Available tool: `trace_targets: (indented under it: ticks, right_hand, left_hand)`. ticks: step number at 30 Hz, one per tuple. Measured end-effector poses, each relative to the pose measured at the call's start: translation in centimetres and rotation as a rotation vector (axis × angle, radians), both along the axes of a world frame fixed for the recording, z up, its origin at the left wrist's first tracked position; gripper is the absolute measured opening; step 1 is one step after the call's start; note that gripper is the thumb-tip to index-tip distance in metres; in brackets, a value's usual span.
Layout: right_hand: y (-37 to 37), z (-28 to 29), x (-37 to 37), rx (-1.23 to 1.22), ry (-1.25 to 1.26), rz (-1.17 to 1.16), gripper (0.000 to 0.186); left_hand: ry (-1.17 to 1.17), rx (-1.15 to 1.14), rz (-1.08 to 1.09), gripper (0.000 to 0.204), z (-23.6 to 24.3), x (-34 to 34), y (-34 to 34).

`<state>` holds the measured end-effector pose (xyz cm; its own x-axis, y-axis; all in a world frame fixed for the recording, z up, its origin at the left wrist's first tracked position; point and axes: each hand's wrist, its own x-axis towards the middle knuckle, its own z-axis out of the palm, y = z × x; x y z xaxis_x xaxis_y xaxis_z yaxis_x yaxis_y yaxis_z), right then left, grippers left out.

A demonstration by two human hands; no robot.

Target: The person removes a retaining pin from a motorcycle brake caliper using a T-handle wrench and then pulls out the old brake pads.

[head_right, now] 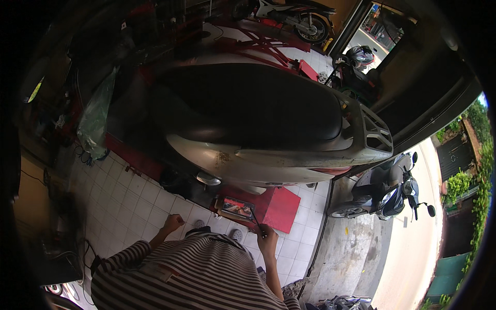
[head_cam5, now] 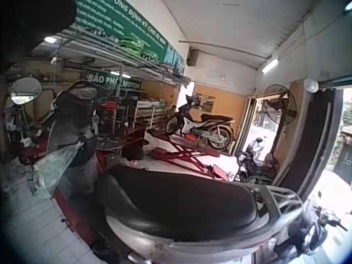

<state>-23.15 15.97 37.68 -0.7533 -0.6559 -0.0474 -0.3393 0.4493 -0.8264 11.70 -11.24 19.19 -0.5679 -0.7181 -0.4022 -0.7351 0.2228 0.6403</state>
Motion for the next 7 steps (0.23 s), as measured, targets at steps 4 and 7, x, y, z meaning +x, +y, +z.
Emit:
trace_targets:
  ticks: [4, 7]
  right_hand:
    - [-0.1, -0.7, -1.1, 0.054, -0.045, -0.044, 0.024]
    - [-1.0, -0.1, -1.6, 0.015, -0.032, -0.042, 0.023]
  left_hand:
    - [-0.293, -0.019, -0.262, 0.022, -1.0, 7.9, 2.2]
    - [-0.489, -0.217, -0.398, 0.029, 1.6, 11.7, 6.3]
